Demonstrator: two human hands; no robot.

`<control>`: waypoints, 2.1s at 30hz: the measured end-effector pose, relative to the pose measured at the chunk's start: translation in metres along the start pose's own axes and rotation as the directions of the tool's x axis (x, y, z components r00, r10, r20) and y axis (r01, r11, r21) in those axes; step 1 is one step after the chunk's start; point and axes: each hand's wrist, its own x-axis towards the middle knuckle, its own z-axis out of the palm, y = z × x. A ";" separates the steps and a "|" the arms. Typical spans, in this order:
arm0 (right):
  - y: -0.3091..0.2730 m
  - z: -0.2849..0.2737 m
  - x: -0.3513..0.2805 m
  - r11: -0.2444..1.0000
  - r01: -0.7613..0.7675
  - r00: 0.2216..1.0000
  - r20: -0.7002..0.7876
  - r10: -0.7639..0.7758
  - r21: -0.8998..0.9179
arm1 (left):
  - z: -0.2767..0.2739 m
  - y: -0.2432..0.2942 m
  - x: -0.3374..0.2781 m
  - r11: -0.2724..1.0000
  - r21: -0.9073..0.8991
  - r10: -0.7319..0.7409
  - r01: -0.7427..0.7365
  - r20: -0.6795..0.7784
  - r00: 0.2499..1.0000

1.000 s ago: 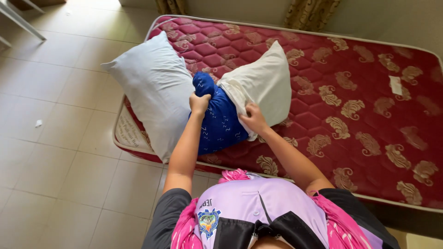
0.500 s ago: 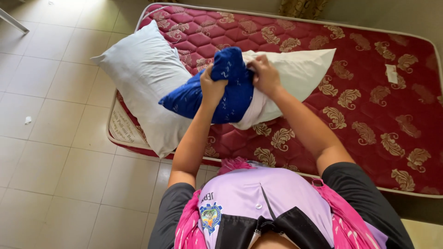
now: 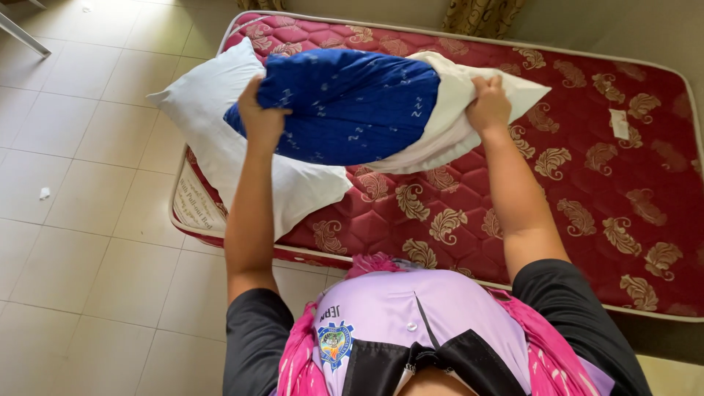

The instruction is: The person puts a blue pillowcase on a white pillow by turning the case inside out and pulling it over the pillow. They then remove the pillowcase from the first pillow and place it on a laundry basket. The person repeats the process with a second pillow, putting the blue case on it and placing it on the bed.

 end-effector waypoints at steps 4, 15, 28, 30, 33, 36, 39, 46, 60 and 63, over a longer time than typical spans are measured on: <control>0.001 -0.003 -0.009 0.988 -0.152 0.985 0.083 0.150 0.021 | -0.019 -0.047 -0.028 0.991 0.104 -0.078 0.087 -0.089 0.993; -0.025 0.075 -0.057 0.989 -0.110 0.901 0.412 0.140 -0.095 | -0.026 -0.084 -0.118 0.990 0.131 -0.057 0.049 0.060 0.997; -0.099 0.102 -0.041 0.954 -0.089 0.828 0.554 -0.089 0.287 | -0.035 -0.155 -0.165 0.965 -0.062 -0.261 0.254 -0.195 0.945; -0.092 0.138 -0.058 0.951 -0.058 0.728 0.665 -0.168 0.304 | -0.035 -0.217 -0.187 0.709 0.403 -0.297 0.578 -0.573 0.764; -0.101 0.146 -0.076 0.946 -0.064 0.659 0.725 -0.199 0.318 | -0.035 -0.242 -0.202 0.521 0.289 -0.468 0.803 -0.690 0.552; -0.070 0.210 -0.093 0.927 -0.173 0.666 0.733 -0.138 0.332 | -0.050 -0.253 -0.199 0.378 0.075 -0.739 0.923 -0.576 0.350; -0.073 0.203 -0.101 0.831 -0.378 0.721 0.693 -0.012 0.407 | -0.053 -0.243 -0.188 0.326 -0.148 -0.915 0.934 -0.298 0.272; -0.056 0.193 -0.099 0.687 -0.653 0.664 0.675 0.320 0.317 | -0.021 -0.181 -0.167 0.379 0.109 -0.919 0.919 -0.072 0.388; 0.020 0.115 -0.054 0.329 -0.586 0.736 0.656 -0.166 0.741 | 0.065 -0.066 -0.116 0.607 -0.529 -0.435 0.593 0.402 0.805; 0.038 0.108 -0.061 0.541 -0.555 0.669 0.726 -0.160 0.631 | 0.064 -0.077 -0.104 0.623 -0.573 -0.385 0.533 0.368 0.846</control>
